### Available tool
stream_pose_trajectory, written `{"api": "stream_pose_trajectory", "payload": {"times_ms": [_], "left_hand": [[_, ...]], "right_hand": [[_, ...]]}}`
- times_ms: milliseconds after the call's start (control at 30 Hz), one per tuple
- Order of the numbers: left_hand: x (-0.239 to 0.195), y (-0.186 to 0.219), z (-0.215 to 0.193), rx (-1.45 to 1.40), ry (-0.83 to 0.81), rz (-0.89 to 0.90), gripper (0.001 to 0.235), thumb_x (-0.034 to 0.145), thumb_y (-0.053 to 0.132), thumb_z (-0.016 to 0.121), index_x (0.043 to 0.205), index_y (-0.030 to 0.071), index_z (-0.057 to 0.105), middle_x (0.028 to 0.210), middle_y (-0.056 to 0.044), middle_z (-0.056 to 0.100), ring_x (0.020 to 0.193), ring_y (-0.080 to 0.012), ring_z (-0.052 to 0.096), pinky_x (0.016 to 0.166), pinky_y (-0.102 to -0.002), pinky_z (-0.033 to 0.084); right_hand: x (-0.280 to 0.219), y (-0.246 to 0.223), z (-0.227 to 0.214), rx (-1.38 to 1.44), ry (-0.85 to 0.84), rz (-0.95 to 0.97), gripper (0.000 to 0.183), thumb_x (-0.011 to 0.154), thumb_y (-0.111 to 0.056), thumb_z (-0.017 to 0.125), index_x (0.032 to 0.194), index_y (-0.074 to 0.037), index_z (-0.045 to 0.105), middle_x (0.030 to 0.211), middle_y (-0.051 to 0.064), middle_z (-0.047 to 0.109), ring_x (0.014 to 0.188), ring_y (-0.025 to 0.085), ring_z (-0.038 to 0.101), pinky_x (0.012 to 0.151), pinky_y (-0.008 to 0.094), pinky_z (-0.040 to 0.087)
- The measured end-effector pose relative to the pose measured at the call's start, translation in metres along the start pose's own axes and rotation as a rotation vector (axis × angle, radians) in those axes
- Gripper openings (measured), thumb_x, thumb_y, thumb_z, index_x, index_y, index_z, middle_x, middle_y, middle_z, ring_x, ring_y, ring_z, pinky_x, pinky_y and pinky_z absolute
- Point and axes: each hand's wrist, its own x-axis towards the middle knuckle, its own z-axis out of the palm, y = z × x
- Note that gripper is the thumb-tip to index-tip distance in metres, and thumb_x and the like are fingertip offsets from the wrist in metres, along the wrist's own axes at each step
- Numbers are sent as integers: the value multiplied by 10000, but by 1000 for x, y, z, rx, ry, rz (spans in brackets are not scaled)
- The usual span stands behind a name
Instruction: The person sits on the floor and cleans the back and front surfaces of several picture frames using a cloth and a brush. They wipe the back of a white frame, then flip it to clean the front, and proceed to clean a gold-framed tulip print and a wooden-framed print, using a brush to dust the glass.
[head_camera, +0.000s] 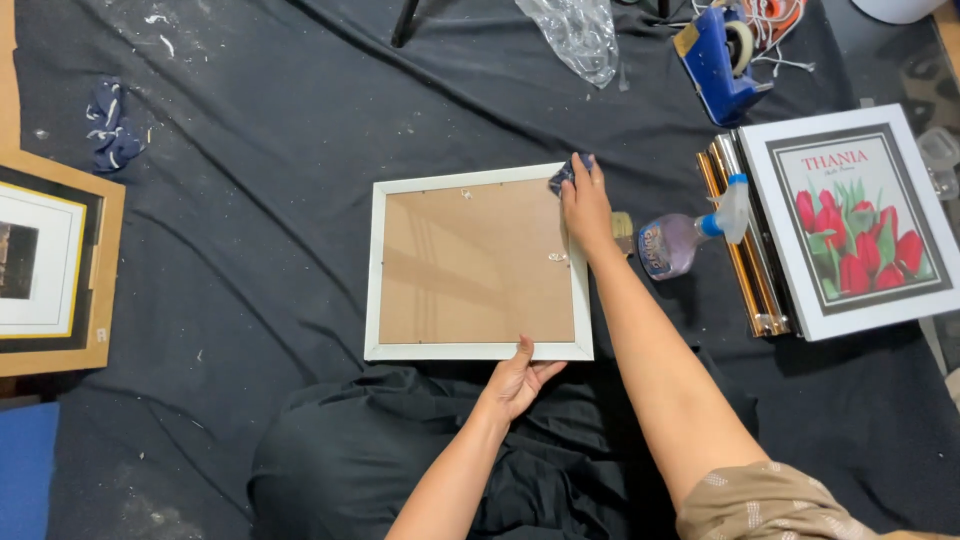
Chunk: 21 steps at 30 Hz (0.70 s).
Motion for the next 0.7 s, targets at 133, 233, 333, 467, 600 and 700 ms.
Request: {"api": "stream_pose_trajectory", "payload": {"times_ms": [133,233,333,467,600,700], "left_hand": [[4,-3,2,-38,5,-11,740,928,408,730,1451,-33,448,1435,-198,516,1271,-458,575,1045,-564,548],[12,-6,0,-62,9,-15,751,927,422,711,1451,-43,439,1441,-189,510,1261,-459,584,1050,-562,549],[12,-7,3,-46,-4,-13,747,933,437,698,1455,-30,439,1464,-187,505,1280,-456,574,1062,-551,545],[13,-8,-1,-54,-20,-33,751,935,436,698,1449,-52,447,1470,-204,500,1286,-450,567,1064,-541,548],[7,-7,-4,-33,-30,-27,764,932,441,706,1452,-54,444,1457,-206,505,1281,-442,574,1053,-532,558],[18,-12,-12,-30,-22,-19,755,939,454,691,1445,-53,454,1439,-207,530,1258,-438,593,1042,-522,569]], "right_hand": [[-49,-42,-36,-18,-19,-38,480,1071,-179,515,1545,-114,471,1661,172,261,1353,461,499,1068,565,463],[-133,-79,-76,13,-75,-55,456,1053,-138,485,1491,-12,497,1643,208,309,1331,504,484,1058,602,437],[-191,-77,-86,-138,-179,92,509,1062,-227,446,1568,-184,420,1688,45,266,1393,419,436,1102,543,428],[-148,-67,-75,-144,-113,15,468,1067,-188,471,1532,-131,474,1671,82,312,1338,420,498,1043,548,476],[-35,-28,-22,-235,-80,-117,449,1081,-172,495,1509,-39,502,1640,156,336,1352,453,495,1109,560,423],[17,-10,-3,-232,-109,-47,501,1091,-249,504,1576,-143,437,1695,20,219,1385,401,482,1085,546,463]]}}
